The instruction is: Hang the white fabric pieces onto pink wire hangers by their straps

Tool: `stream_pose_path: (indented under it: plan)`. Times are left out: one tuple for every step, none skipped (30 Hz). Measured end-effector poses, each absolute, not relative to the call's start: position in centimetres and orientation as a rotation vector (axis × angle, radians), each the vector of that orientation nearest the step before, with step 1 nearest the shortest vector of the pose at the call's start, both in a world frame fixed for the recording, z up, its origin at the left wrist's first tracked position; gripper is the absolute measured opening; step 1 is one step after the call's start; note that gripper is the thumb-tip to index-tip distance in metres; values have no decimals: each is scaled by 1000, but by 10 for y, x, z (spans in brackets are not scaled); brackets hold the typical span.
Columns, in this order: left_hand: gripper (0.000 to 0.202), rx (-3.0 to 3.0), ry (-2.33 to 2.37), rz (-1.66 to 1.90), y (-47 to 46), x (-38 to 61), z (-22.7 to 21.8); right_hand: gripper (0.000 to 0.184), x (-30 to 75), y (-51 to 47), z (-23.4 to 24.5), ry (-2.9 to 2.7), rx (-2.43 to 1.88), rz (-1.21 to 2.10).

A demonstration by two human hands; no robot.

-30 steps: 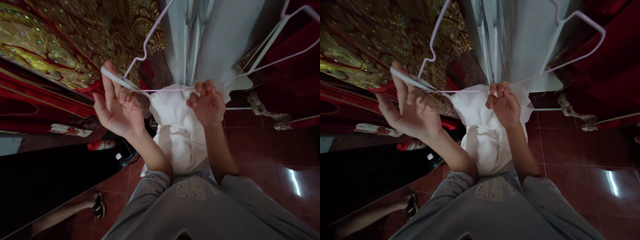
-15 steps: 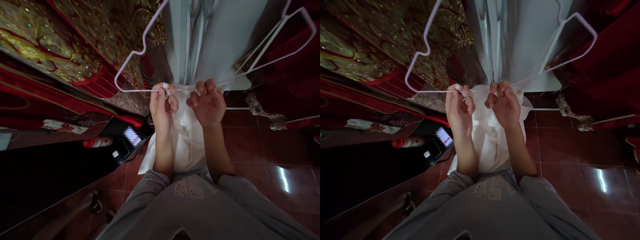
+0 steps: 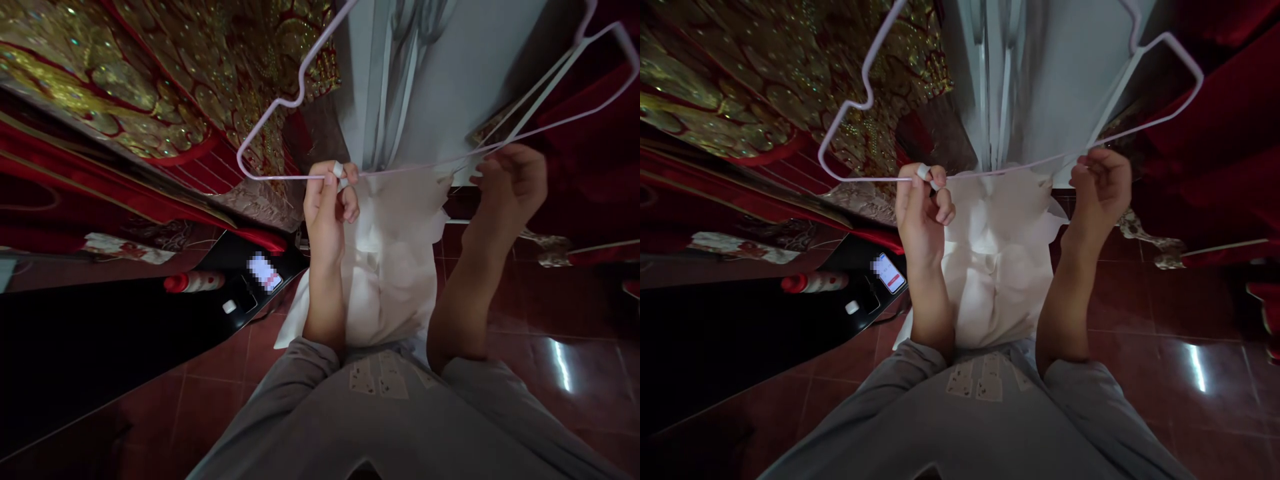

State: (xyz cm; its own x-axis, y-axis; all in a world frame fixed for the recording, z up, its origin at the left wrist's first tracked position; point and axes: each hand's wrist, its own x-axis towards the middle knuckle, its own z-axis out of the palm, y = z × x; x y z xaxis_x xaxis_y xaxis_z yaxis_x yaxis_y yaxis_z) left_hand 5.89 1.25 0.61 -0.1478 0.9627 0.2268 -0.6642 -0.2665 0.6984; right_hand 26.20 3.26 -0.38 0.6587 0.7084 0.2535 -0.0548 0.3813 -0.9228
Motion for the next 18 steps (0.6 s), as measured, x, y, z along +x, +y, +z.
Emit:
stream_pose_path:
  plan:
    - [21,779,538,1705,12,59,6,11,264,33,-6,-773,-1066,585]
    - [21,783,554,1710,13,59,7,8,267,33,-8,-823,-1044,625]
    - [21,786,582,1719,13,59,7,10,268,33,-9,-863,-1023,657]
    - [21,786,617,1723,13,59,7,15,270,34,-9,-894,-1010,673]
    - [21,784,652,1724,13,59,7,19,271,34,-8,-923,-1006,673]
    - [21,787,672,1722,13,58,7,22,271,35,-7,-950,-1011,662]
    - [21,788,683,1717,14,58,7,23,271,36,-6,-965,-1022,639]
    - [21,791,684,1708,14,57,7,23,270,37,-4,-962,-1034,605]
    - [21,797,678,1698,14,56,7,23,268,36,-1,-946,-1039,566]
    - [21,807,675,1686,14,56,6,23,266,36,1,-927,-1035,529]
    - [21,816,675,1675,14,56,5,25,264,34,4,-912,-1026,497]
    - [20,818,687,1663,15,56,5,28,262,31,7,-901,-1020,465]
    - [20,813,712,1660,15,56,4,31,260,29,10,-891,-1022,432]
    - [20,808,740,1663,15,56,3,34,260,26,14,-881,-1032,400]
    - [20,800,772,1672,16,57,2,36,259,23,18,-865,-1047,376]
    - [21,792,802,1686,16,57,1,37,260,20,23,-844,-1061,356]
    - [22,793,819,1695,16,58,0,39,260,17,28,-830,-1075,348]
    - [23,804,819,1698,17,58,0,41,261,16,34,-819,-1084,346]
